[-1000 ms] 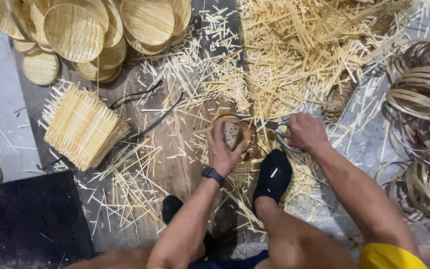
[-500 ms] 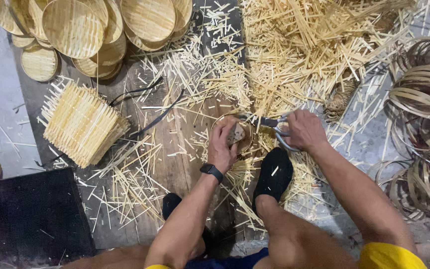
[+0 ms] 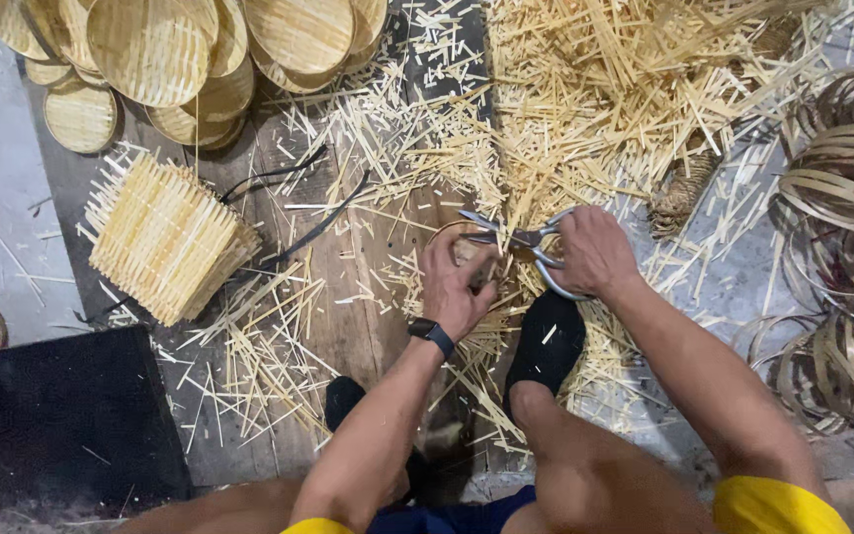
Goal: The person assembles bamboo baskets by hand, placing a circular frame onto a square bamboo mat, trimming the excess material with scissors, and securing the pieces together.
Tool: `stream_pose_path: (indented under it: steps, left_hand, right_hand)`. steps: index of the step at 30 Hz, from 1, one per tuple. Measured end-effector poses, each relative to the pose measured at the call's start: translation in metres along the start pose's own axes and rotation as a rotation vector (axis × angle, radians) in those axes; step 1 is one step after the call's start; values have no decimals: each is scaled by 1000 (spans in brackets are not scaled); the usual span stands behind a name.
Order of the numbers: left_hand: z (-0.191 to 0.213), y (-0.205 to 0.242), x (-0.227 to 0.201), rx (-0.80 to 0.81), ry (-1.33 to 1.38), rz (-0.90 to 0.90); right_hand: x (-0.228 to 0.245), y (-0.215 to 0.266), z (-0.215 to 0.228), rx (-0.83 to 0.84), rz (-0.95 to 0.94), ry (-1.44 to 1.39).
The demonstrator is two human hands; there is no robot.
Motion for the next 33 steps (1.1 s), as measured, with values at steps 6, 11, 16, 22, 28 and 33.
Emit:
stream_pose_path:
  steps: [6,11,16,22,28,33]
  left_hand:
    - [17,-9,8,121,87,-90]
    - [22,-18,11,239,114,-94]
    - [26,-21,12,287,65,-169]
    - [12,-6,14,210,35,420]
    - [-27,-11,104,-62,-2,312]
    - [-47,-34,130,291,368,528]
  right_hand:
    - [-23,-2,-10,116,-53,-71]
    - [-20,3,-5,16,-38,-89]
    - [-23,-5,-28,61,-73,-113]
    - [-49,-5,-51,-220,-438,-248]
    - [-48,6,-65,-205,-396,-278]
    - [23,-10,-52,137,-238,-1192]
Point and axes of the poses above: each hand's wrist, its own y-axis away from the middle knuckle, its own z-axis out of the back of the hand, x = y × z, the point moved 1 cm from there along -y, towards the middle knuckle, and after that the axes turned 8 degrees about -z, right-handed, at the moved point
